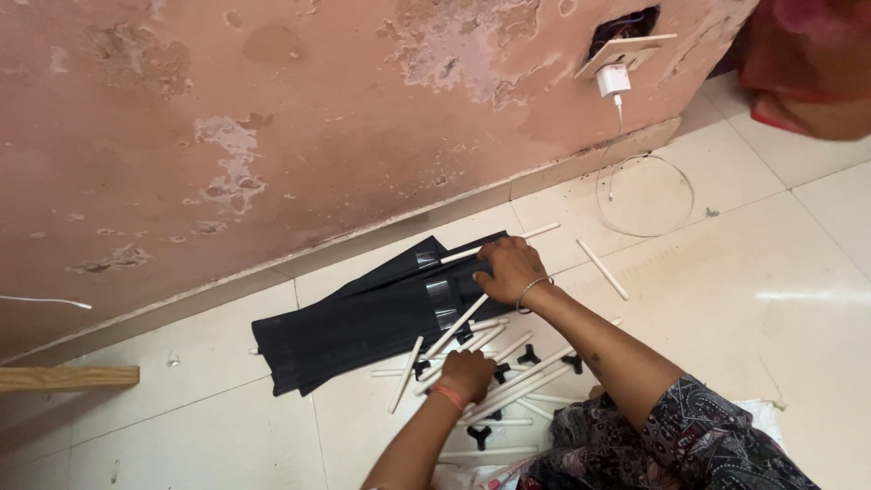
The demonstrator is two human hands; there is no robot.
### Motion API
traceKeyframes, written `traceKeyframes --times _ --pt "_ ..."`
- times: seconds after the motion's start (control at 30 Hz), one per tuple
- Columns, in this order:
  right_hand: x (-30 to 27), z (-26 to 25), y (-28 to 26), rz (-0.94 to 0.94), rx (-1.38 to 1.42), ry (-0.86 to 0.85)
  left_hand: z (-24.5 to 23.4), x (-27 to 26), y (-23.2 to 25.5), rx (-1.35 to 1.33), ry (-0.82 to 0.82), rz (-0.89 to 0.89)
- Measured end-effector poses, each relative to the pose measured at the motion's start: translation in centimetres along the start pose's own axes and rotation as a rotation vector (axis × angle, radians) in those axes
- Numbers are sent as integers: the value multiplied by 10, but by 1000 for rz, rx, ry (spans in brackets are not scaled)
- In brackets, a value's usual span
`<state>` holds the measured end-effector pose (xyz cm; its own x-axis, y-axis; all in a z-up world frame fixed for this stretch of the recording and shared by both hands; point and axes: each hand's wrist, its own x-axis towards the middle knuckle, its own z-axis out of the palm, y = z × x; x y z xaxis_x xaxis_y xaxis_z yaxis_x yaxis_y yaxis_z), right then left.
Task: The person assembles a clothes drying rack by connecting white plastic poles with black connectors. They insert poles into joints, align sections, and build the frame structure on the floor.
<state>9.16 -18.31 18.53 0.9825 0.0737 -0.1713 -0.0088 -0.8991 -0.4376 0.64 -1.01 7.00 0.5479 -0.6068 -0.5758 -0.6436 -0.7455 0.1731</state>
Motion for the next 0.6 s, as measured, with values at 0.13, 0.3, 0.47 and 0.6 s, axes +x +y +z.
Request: traceKeyframes --times 0.13,0.3,0.47,0.6 --pt "-9 0 -2 -65 -41 14 -56 -41 -29 -231 168 -1" --pt "-22 6 0 -162 -100 -115 -80 -113 -78 -252 226 -307" --pt "-35 48 8 -283 -365 -529 -45 -130 -82 -418 276 -305" --pt "-71 105 7 -317 -186 -870 -14 -118 -79 -514 215 -150"
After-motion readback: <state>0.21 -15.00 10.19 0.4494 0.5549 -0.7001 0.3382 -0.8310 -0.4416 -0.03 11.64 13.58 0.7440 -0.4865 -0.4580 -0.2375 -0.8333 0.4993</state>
